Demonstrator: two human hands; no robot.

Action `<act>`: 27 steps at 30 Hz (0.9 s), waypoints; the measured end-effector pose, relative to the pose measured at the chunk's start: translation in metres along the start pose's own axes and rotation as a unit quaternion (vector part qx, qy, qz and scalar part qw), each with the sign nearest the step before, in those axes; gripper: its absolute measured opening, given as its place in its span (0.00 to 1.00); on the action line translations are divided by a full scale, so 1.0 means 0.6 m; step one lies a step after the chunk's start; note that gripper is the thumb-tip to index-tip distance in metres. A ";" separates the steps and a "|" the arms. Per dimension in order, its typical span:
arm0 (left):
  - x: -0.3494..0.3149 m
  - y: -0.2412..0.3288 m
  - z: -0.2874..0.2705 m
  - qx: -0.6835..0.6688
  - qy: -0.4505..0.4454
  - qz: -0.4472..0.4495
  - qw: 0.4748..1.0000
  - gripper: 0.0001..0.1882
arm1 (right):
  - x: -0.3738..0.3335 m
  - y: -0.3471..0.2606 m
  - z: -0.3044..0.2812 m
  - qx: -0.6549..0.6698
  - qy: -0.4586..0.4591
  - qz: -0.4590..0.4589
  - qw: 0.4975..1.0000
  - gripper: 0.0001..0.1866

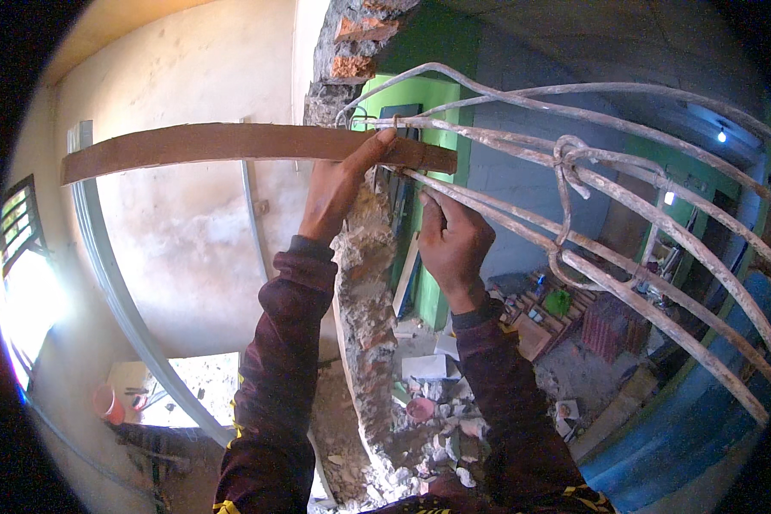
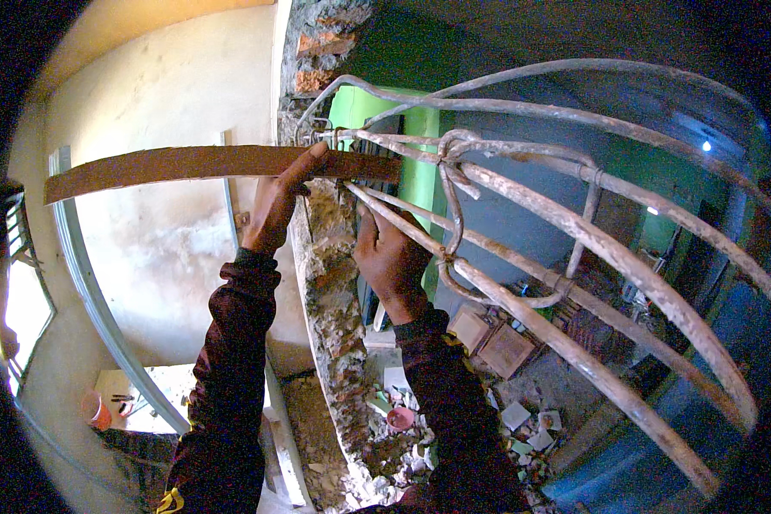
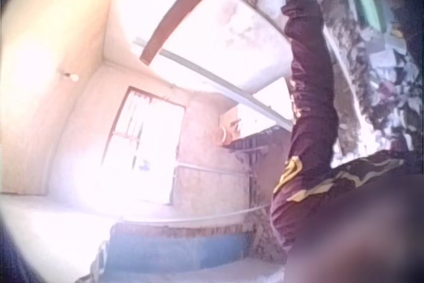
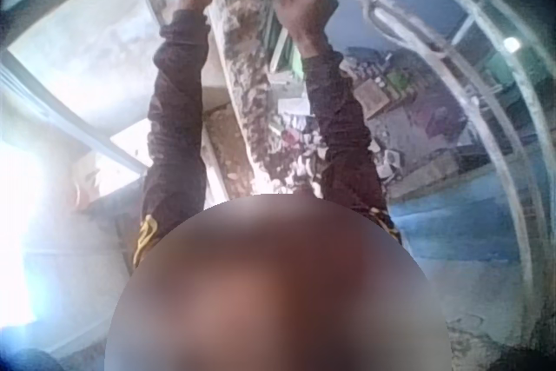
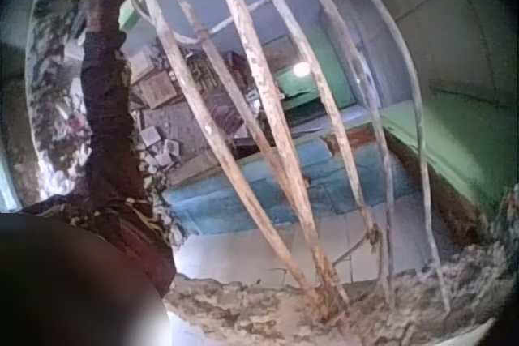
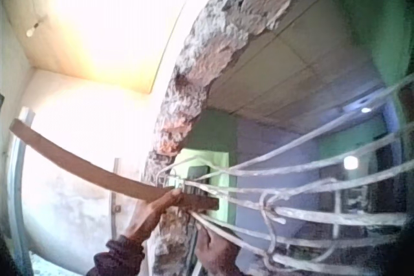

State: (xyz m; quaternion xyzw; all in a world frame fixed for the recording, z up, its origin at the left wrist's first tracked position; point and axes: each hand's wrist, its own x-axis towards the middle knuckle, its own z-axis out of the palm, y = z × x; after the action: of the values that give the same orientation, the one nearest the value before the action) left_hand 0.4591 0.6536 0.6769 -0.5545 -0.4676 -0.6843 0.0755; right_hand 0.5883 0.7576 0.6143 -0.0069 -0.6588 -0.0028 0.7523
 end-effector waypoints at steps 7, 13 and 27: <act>0.004 -0.013 0.016 -0.095 0.060 0.009 0.994 0.26 | -0.003 -0.025 -0.005 0.000 0.014 0.003 1.000 0.16; 0.010 -0.017 0.018 -0.111 0.042 0.028 0.993 0.27 | 0.007 -0.039 -0.010 -0.034 -0.050 0.031 0.998 0.27; 0.003 -0.020 -0.012 -0.061 -0.016 -0.029 0.998 0.37 | 0.042 -0.040 -0.014 0.006 -0.119 0.025 0.993 0.26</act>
State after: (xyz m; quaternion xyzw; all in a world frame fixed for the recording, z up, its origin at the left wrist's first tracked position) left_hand 0.4461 0.6560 0.6722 -0.5551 -0.4420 -0.7044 0.0146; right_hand 0.5998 0.7338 0.6386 -0.0189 -0.7430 0.0212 0.6686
